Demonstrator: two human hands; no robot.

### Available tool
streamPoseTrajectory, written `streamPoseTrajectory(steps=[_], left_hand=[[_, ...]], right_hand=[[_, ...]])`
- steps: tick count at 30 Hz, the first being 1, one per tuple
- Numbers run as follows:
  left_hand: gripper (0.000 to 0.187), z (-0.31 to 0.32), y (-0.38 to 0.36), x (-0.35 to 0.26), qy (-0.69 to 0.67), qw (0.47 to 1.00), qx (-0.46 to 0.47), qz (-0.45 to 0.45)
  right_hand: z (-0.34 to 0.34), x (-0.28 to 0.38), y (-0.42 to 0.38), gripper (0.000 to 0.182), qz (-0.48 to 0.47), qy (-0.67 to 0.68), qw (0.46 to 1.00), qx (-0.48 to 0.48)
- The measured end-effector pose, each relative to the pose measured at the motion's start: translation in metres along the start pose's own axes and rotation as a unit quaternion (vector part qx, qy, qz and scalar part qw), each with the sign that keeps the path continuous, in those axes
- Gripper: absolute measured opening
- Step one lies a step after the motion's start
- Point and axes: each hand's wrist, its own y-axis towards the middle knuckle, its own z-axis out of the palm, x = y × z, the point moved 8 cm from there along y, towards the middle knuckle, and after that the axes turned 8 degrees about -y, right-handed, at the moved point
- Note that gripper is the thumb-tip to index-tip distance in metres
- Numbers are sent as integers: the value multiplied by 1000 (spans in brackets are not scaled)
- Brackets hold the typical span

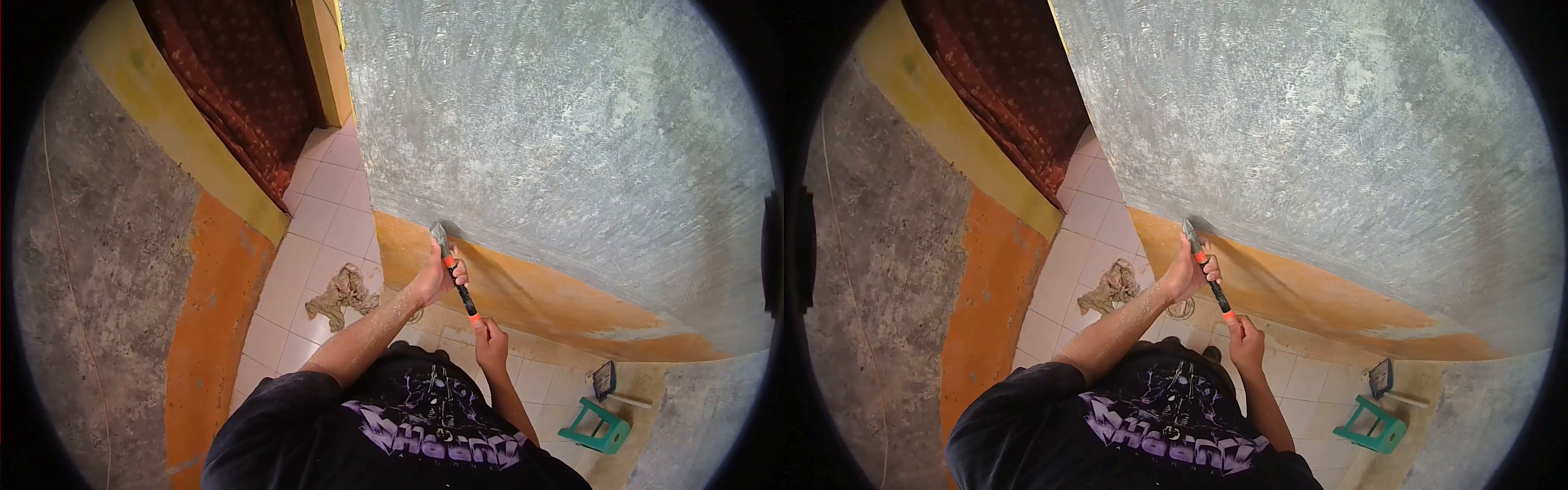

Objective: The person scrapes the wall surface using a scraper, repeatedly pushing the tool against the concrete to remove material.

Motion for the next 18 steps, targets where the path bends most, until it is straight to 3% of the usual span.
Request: streamPoseTrajectory(steps=[18], left_hand=[[62,-14,-8,-27,4,1000,-15,21]], right_hand=[[20,22,5,30,-13,-3,1000,-4]])
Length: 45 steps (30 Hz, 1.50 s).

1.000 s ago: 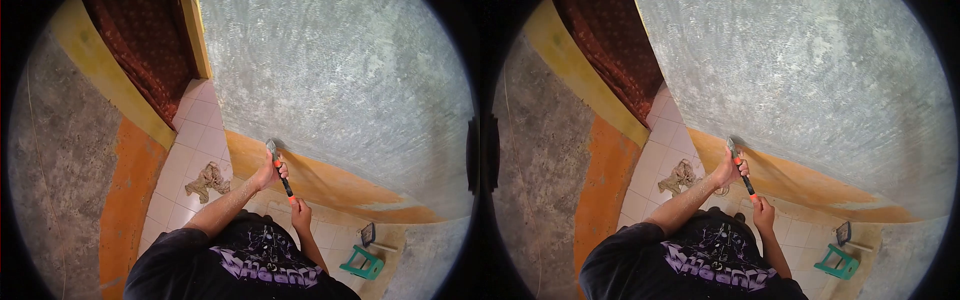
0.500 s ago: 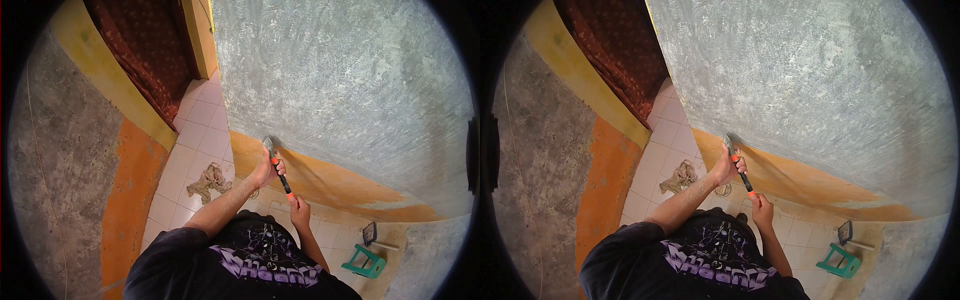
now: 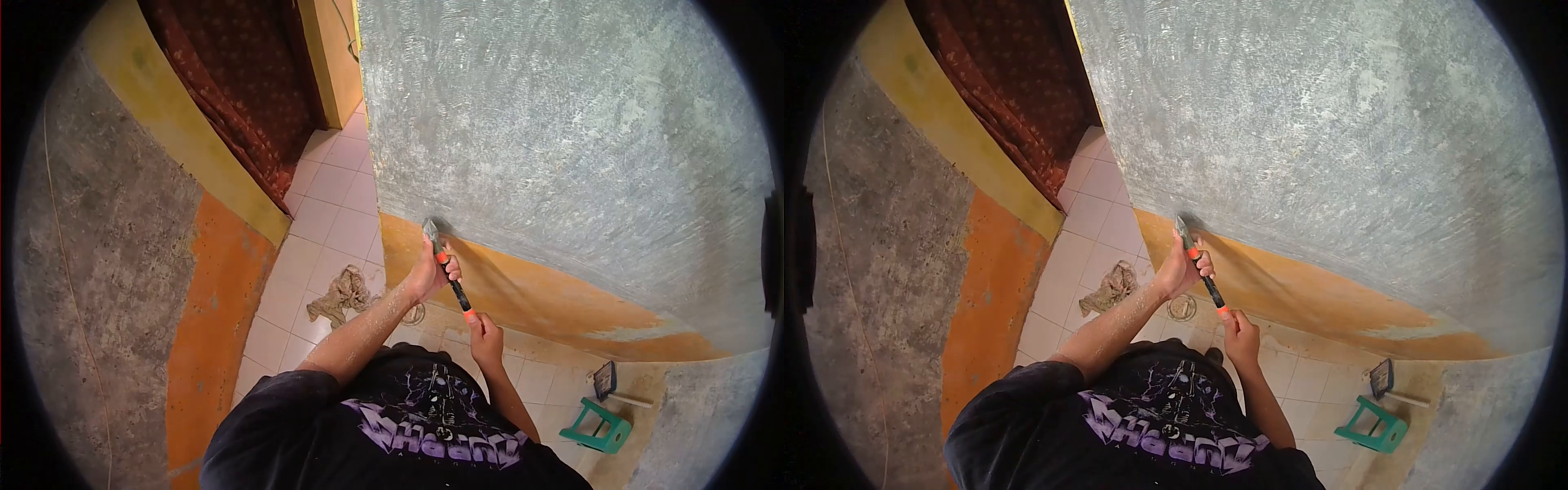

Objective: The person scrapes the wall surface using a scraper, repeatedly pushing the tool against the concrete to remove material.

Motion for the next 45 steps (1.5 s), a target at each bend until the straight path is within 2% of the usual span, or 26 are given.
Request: streamPoseTrajectory(steps=[14,19,23,26,29,32,38,45], left_hand=[[62,-7,-5,-13,-33,997,-70,31],[65,-36,-14,-70,-38,988,-98,111],[67,-63,-15,-115,-38,987,-99,119],[65,-55,-20,-116,-25,991,-89,98],[63,-46,-23,-87,13,992,-102,74],[60,-44,-17,-47,21,995,-83,44],[58,-7,-3,6,33,998,-13,-44],[56,-6,-7,0,27,999,-25,-22]], right_hand=[[9,15,4,35,3,12,1000,13],[39,54,30,33,-39,-18,998,36],[72,94,45,35,-70,-29,996,40],[80,90,45,36,-96,50,992,60],[99,23,40,34,-63,91,981,158],[78,4,11,32,122,227,926,276],[48,-1,-24,27,152,341,873,313],[53,-13,-18,25,151,297,911,242]])
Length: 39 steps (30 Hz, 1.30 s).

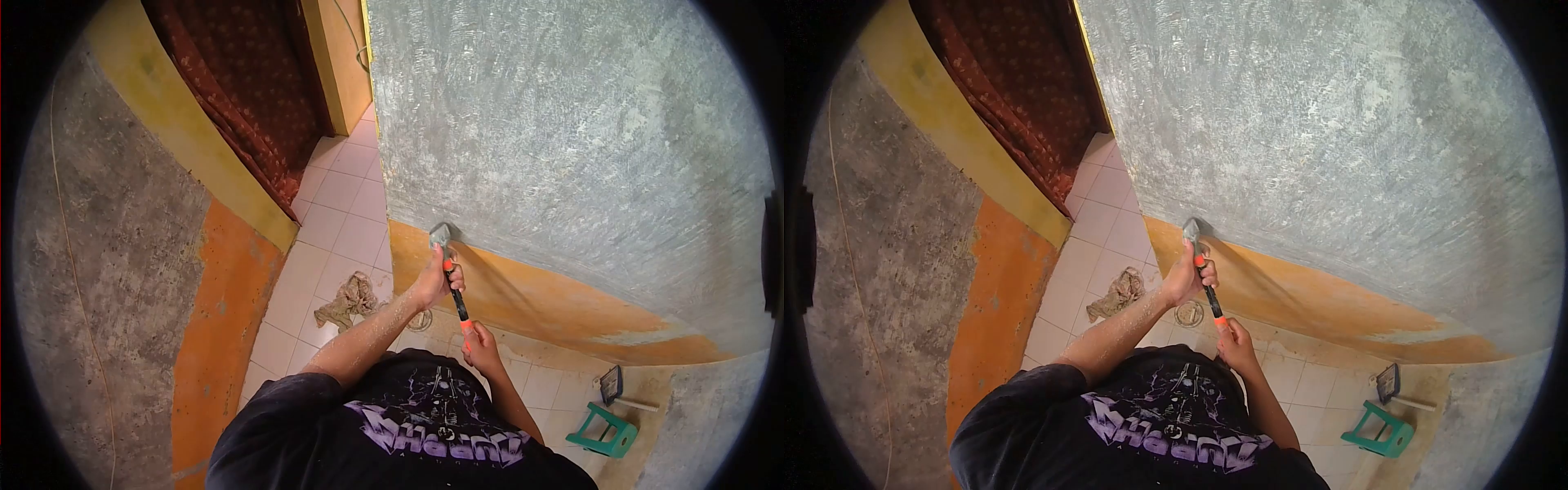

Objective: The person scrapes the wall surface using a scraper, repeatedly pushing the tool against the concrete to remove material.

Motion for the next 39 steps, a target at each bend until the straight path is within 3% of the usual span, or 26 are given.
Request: streamPoseTrajectory(steps=[14,23,26,30,36,39], left_hand=[[56,-9,1,-13,-40,999,23,12],[59,-1,-2,-8,-40,999,5,1],[60,-9,0,-13,-54,998,10,12],[60,-21,-6,-33,-38,999,17,23],[59,-2,-3,-16,-54,999,5,-1],[59,-9,-7,-26,-65,998,5,20]], right_hand=[[0,15,9,27,-111,-153,976,-106],[-2,16,-8,29,-54,-108,986,-118],[5,28,3,30,-124,-178,967,-132],[21,18,13,29,-94,-164,972,-141],[2,22,-7,30,-54,-91,986,-131],[6,30,6,31,-99,-172,971,-136]])
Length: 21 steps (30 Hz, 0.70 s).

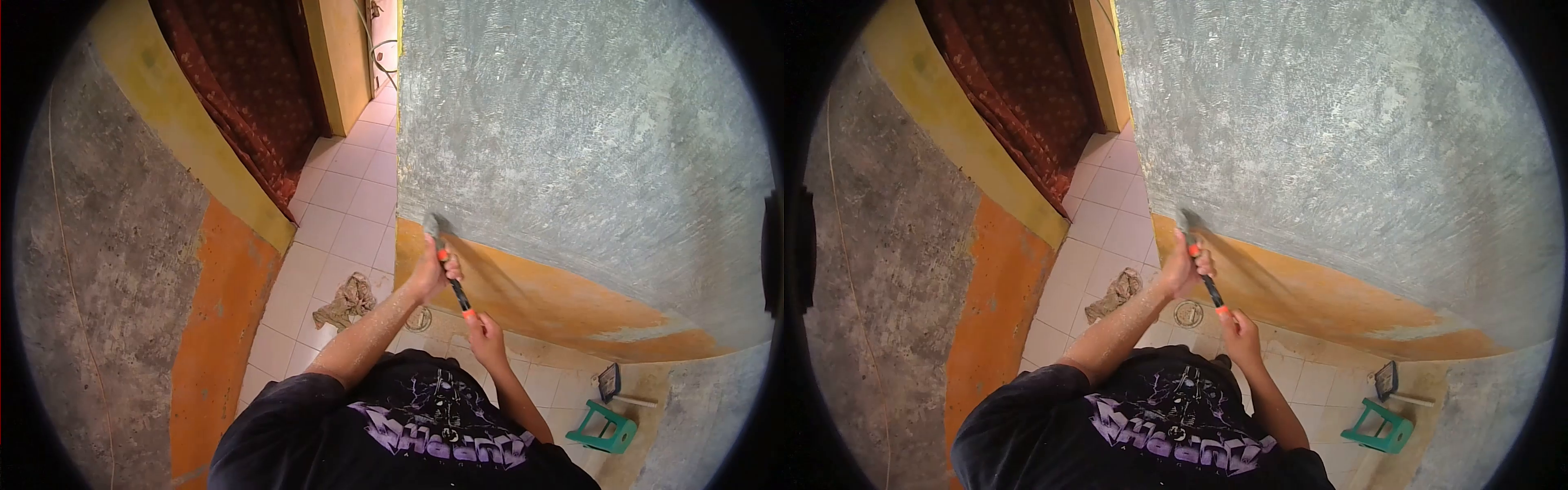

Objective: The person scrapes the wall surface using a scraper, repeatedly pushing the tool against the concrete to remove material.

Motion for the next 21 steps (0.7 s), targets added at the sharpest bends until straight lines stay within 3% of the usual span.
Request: streamPoseTrajectory(steps=[5,9,12,15,21], left_hand=[[60,-15,-4,-25,18,1000,-8,24],[59,-6,1,-11,11,1000,6,16],[60,1,3,9,20,1000,-7,-19],[60,-5,-1,-8,24,999,-13,17],[60,-19,-4,-25,35,999,-19,38]], right_hand=[[21,14,4,33,-6,-31,999,-14],[2,8,1,33,-14,-35,999,-27],[-5,1,-12,33,39,31,999,-14],[1,7,-2,33,-25,-55,998,-36],[21,25,-2,33,-19,-53,998,-38]])
